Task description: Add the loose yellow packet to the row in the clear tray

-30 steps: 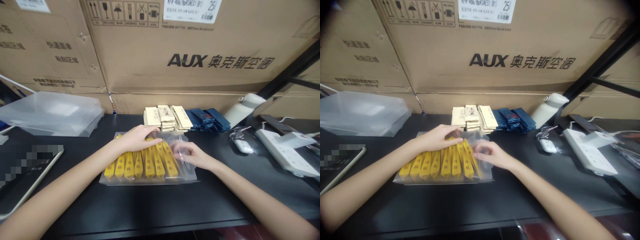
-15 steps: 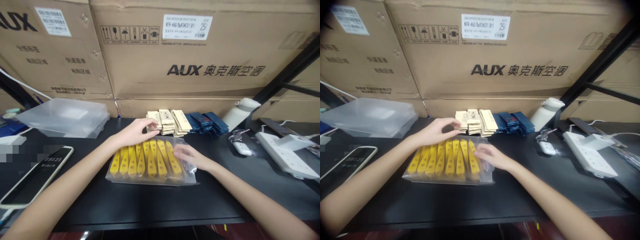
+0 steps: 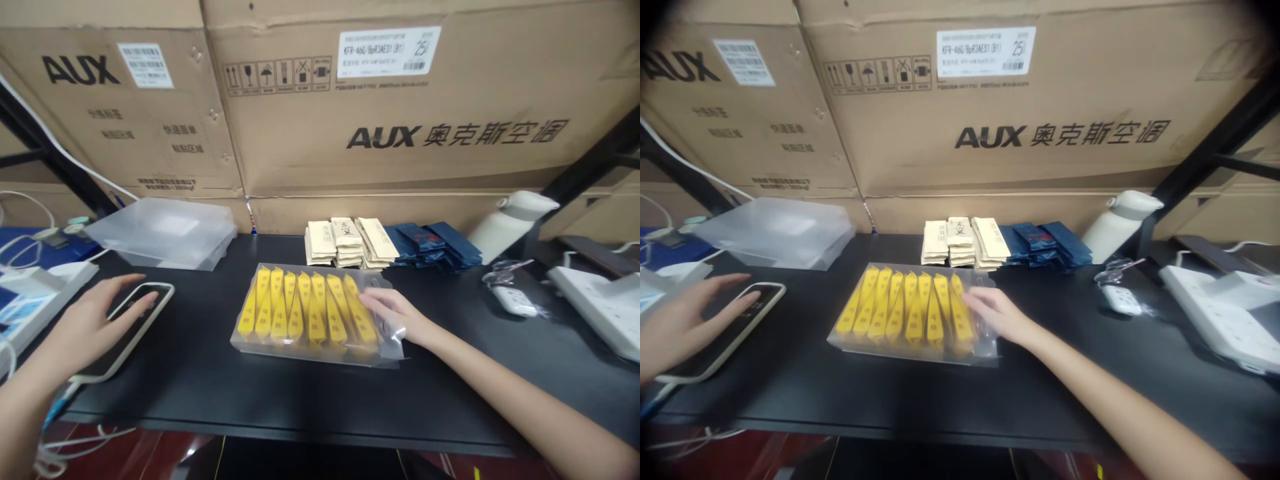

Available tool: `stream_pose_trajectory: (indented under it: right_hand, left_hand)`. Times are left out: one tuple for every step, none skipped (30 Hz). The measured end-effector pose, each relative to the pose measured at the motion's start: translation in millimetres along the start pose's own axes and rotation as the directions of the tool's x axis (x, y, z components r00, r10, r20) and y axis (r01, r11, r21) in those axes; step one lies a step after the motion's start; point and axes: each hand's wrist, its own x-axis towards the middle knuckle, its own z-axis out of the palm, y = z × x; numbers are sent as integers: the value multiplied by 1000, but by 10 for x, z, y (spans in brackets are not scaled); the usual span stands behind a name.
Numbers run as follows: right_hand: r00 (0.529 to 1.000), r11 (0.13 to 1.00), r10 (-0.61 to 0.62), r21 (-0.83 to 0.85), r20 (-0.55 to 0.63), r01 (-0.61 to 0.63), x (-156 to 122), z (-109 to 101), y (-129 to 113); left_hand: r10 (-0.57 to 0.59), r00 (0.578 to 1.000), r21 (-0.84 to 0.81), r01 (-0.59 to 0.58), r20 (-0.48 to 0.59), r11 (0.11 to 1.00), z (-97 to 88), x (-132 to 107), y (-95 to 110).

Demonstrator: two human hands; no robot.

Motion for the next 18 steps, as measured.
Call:
stream_pose_trajectory:
  right_hand:
    - [1000,1000,15,14,4,-15,0,2,-5]
    - [1000,999,28,29,10,-28,1,4,-10]
    - [999,998,41,45,20,-42,4,4,-12]
    - [998,997,54,60,33,-56,8,4,-14]
    - [997,995,67,73,47,-71,12,3,-13]
    - [995,993,80,82,58,-84,17,3,-12]
    - [994,992,89,87,65,-95,21,3,-10]
    - [993,991,94,90,67,-100,24,3,-9]
    - [993,991,96,92,67,-102,26,4,-8]
    - [993,990,96,93,64,-102,27,6,-8]
    - [994,991,95,93,62,-101,28,8,-9]
    - [994,991,93,92,61,-98,28,10,-12]
    - [994,991,93,90,59,-98,28,11,-15]
    - [994,991,95,87,58,-100,28,12,-18]
    - [993,991,100,83,57,-105,29,12,-21]
    - [993,991,105,78,57,-109,30,12,-20]
    - [993,991,107,71,57,-111,31,10,-17]
    - [993,992,107,65,55,-110,33,7,-10]
  left_hand:
    - [-41,999,19,41,29,999,40,-18,-128]
    - [-95,994,25,94,59,995,79,-31,-236]
    - [-154,985,27,153,73,988,114,-38,-322]
    - [-181,978,31,179,102,983,146,-39,-389]
    - [-189,974,50,184,123,982,172,-34,-439]
    - [-176,974,86,165,139,983,192,-24,-475]
    - [-151,977,127,133,149,983,205,-8,-501]
    - [-114,981,167,87,158,982,212,10,-517]
    - [-76,983,204,41,168,978,214,29,-527]
    - [-45,983,233,2,179,972,213,48,-531]
    - [-20,980,254,-31,197,967,211,65,-530]
    - [-17,978,273,-41,207,961,209,79,-525]
    - [-30,978,284,-31,207,958,208,89,-516]
    - [-53,979,285,-6,197,959,210,95,-503]
    - [-72,981,274,21,179,962,215,98,-488]
    - [-84,984,251,42,160,967,221,98,-473]
    - [-94,985,221,61,144,973,229,95,-460]
    - [-107,985,183,81,135,980,237,90,-450]
